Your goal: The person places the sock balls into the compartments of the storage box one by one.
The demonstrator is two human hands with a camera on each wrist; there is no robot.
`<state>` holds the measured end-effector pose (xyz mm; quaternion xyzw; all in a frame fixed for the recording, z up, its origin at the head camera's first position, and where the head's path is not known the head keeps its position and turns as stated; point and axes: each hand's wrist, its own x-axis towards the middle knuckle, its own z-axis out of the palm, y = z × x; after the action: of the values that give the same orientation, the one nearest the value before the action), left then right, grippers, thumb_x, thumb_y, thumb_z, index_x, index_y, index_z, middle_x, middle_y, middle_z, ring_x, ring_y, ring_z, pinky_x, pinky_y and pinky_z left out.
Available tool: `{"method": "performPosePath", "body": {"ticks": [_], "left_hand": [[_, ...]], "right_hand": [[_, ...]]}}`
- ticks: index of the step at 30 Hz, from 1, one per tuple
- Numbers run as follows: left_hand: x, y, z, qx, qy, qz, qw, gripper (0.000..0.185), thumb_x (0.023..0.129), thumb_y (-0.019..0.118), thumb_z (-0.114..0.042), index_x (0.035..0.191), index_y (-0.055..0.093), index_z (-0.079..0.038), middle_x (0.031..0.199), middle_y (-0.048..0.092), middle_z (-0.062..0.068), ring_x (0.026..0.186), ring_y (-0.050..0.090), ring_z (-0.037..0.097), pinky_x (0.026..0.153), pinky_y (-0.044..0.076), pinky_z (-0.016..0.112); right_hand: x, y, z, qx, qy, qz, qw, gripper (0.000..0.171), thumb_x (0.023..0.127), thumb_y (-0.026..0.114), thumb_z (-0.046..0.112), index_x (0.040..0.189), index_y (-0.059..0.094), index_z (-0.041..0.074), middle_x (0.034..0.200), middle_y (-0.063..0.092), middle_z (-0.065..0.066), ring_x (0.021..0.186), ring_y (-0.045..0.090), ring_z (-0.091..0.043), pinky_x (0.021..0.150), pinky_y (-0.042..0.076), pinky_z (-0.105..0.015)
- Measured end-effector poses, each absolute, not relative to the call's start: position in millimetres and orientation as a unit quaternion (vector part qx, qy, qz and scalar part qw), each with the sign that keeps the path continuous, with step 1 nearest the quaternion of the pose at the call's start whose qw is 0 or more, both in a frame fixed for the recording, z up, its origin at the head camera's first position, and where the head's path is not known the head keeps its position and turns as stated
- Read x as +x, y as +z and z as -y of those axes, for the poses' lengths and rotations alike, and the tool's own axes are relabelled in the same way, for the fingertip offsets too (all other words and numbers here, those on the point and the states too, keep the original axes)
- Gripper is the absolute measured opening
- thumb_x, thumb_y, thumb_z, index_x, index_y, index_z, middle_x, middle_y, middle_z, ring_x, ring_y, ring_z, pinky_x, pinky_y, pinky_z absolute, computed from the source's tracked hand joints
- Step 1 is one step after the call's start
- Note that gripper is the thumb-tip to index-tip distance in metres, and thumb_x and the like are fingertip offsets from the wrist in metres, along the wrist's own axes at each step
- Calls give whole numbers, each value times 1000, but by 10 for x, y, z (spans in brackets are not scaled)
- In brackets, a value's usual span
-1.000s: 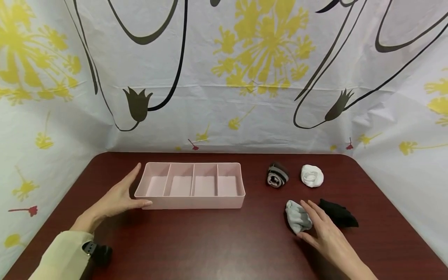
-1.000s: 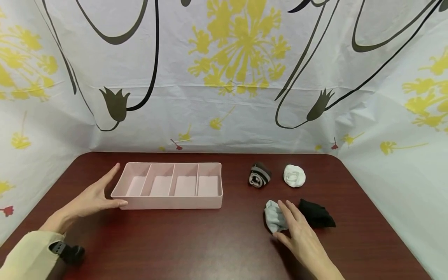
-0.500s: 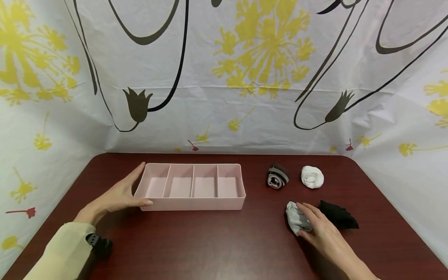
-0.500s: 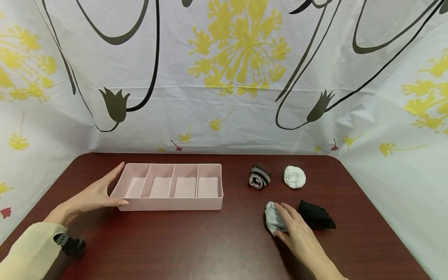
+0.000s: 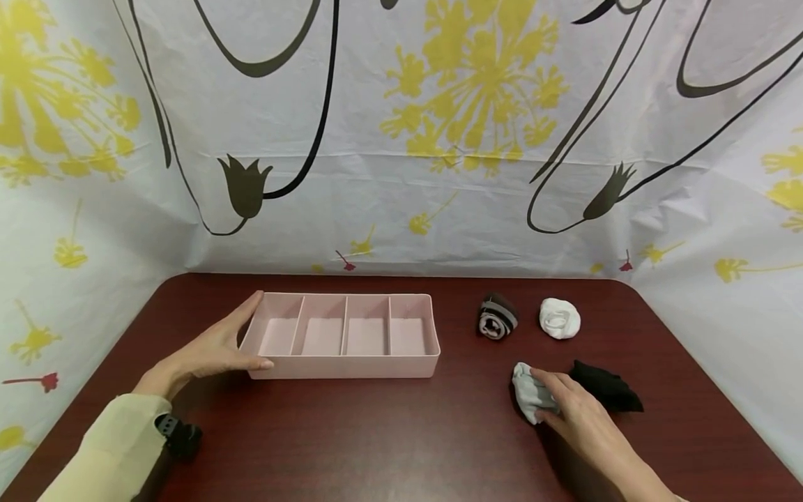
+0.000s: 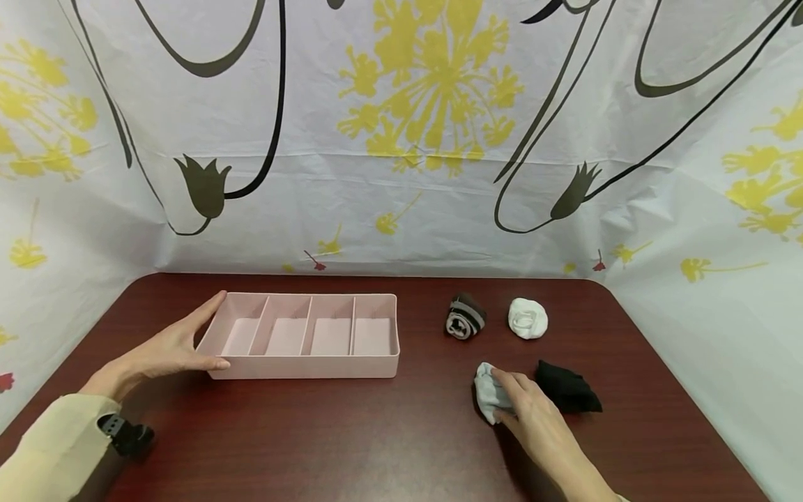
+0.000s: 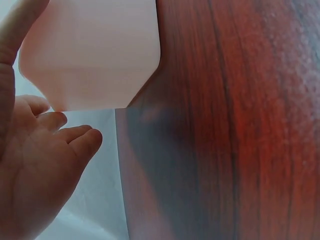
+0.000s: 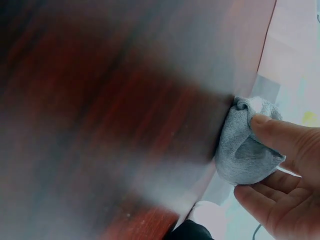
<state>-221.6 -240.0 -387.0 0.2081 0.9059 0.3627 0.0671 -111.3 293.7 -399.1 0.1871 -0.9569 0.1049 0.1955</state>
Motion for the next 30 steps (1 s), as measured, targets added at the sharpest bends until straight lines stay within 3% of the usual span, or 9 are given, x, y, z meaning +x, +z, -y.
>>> {"method": "performPosePath", "body": {"ticks": [17,25,30], "left_hand": [[-2271,-3821,2401,200,354,-910,85,124,66,83,-38,151,-2,-4,156,4,22,139,13,43,104,19,65],[-2295,-3817,2408,201,357,-908,91,126,66,83,-37,150,-4,-3,155,4,24,138,14,43,104,20,64],[-2298,-3838,2408,198,359,-908,92,126,66,83,-37,151,-3,-3,155,7,25,137,16,42,104,20,64]], "right_hand": [[-1131,-3986,-2936,204,116,947,221,53,58,84,1,107,64,8,96,65,0,82,61,-13,65,50,-29],[-1185,-3813,-2732,190,219,930,225,50,67,80,-1,113,63,10,101,65,2,87,58,-2,71,43,-7],[-1319,-3675,-2431,165,359,890,226,50,71,76,-7,117,62,6,108,66,-5,96,58,5,76,46,-8]]}}
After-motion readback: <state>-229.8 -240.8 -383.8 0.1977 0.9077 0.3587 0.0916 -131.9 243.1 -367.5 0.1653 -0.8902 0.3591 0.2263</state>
